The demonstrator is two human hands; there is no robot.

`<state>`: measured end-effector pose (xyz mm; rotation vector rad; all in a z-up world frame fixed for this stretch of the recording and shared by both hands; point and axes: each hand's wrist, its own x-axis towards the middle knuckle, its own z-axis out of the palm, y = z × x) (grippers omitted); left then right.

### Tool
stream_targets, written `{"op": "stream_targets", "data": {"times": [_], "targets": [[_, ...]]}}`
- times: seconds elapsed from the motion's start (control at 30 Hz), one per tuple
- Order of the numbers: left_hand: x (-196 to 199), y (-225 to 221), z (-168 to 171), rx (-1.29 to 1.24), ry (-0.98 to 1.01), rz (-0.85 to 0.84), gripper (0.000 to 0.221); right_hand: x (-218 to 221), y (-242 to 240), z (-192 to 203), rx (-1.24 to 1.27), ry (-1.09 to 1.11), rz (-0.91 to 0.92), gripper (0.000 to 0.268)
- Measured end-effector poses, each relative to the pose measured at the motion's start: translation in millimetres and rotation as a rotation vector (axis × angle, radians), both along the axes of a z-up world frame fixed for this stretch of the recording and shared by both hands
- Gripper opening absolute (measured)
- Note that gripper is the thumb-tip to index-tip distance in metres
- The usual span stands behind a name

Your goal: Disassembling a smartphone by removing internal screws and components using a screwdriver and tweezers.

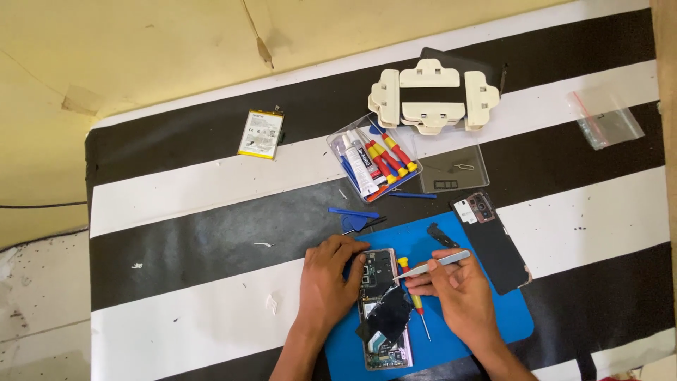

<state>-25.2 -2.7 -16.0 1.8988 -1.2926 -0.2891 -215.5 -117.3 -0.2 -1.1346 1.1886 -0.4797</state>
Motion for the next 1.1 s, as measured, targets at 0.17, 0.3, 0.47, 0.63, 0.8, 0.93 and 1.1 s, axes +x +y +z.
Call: {"op": "stream_targets", "data": {"times": [0.17, 0.3, 0.47, 0.63, 0.8, 0.93, 1.1], "targets": [[0.7, 0.6, 2.6, 0.012, 0.018, -0.004, 0.021, -9.7, 16.3, -9.0, -0.296, 0.078, 0.058, 0.022], [0.5, 0.2, 2.1, 0.006, 0.006, -0.014, 0.022, -3.4, 13.8, -1.2, -0.179, 0.055, -0.002, 0.019], [-0.3, 1.4, 3.5, -0.005, 0.008, -0.015, 0.021, -2.9, -3.1, 3.6, 0.024, -0.017, -0.038, 0.017], [-0.4, 1.7, 1.9, 0.015, 0.004, -0.020, 0.023, -11.3, -10.0, 9.5, -0.393, -0.109, 0.121, 0.017], [-0.6, 1.6, 3.6, 0.032, 0.021, -0.024, 0.023, -7.9, -14.3, 6.9, -0.671, 0.209, 0.378, 0.017], [-0.5, 1.3, 4.5, -0.002, -0.002, -0.031, 0.021, -5.4, -11.8, 1.2, -0.718, 0.192, 0.467, 0.022], [-1.2, 7.4, 36.1, -0.113, 0.067, -0.207, 0.030, -4.8, -4.4, 9.2, -0.814, 0.332, 0.471, 0.030]]}}
